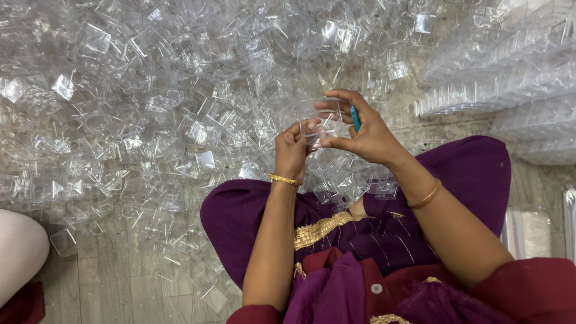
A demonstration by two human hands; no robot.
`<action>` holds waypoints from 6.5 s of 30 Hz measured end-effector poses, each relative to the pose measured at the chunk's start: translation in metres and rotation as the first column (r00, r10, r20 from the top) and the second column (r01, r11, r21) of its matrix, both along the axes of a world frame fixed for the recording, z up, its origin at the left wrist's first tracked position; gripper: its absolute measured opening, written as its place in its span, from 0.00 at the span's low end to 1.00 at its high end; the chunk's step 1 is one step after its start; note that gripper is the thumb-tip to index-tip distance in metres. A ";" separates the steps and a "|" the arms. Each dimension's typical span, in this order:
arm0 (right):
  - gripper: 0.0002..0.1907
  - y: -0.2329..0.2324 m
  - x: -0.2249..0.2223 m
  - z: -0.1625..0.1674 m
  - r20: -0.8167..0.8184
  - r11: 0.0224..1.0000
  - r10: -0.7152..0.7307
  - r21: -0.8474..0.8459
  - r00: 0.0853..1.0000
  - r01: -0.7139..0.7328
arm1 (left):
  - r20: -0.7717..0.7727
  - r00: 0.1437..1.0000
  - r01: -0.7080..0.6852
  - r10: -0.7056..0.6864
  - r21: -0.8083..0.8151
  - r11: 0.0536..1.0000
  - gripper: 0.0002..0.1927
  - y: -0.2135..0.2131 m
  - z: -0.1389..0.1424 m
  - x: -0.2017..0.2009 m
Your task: The person sits on the floor among piles of clear plastic boxes and trims excess plastic from the box edges using a small blue-handled blade, working on one box at a time on their lap and setting finished boxes aside.
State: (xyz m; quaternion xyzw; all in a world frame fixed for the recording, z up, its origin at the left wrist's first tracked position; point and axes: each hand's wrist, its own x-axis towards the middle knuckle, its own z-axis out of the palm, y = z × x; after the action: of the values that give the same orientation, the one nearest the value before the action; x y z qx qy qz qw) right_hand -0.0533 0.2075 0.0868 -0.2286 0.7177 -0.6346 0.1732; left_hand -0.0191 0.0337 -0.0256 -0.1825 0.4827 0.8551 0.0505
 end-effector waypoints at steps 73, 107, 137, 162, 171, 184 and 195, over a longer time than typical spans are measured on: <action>0.41 0.027 -0.015 -0.002 0.146 0.985 -0.040 0.171 0.988 0.015 | -0.431 0.897 -0.161 -0.097 -0.524 0.836 0.12 -0.008 0.030 0.000; 0.41 0.165 0.021 0.081 -0.782 0.502 -0.148 0.468 0.605 0.728 | -0.415 0.900 -0.182 0.134 -0.079 0.980 0.17 -0.020 0.034 0.004; 0.08 0.085 0.017 -0.007 0.004 0.955 -0.249 0.170 0.969 0.244 | -0.323 0.879 0.279 -0.351 -0.251 0.927 0.30 0.018 0.049 -0.004; 0.07 0.053 0.032 -0.004 0.046 0.974 -0.224 0.042 0.974 0.222 | -0.361 0.878 0.296 -0.315 -0.109 0.949 0.34 0.001 0.061 0.010; 0.16 0.058 0.031 0.018 0.091 0.987 -0.159 0.022 0.983 0.157 | -0.420 0.843 0.302 -0.335 -0.145 0.942 0.22 -0.001 0.061 0.015; 0.10 0.060 0.020 0.019 0.055 0.997 -0.076 0.005 0.996 0.076 | -0.391 0.817 0.306 -0.424 -0.330 0.893 0.19 0.004 0.057 0.015; 0.05 0.052 0.019 -0.005 0.422 0.962 -0.120 -0.173 0.899 0.210 | -0.444 0.856 0.084 -0.265 -0.387 0.918 0.24 0.006 0.041 0.015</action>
State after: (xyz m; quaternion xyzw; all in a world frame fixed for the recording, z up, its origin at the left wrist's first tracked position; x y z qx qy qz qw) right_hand -0.0342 0.2599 0.0823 -0.0467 0.6101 -0.7541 0.2384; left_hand -0.0040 0.0402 0.0150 0.0782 0.6402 0.7637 -0.0278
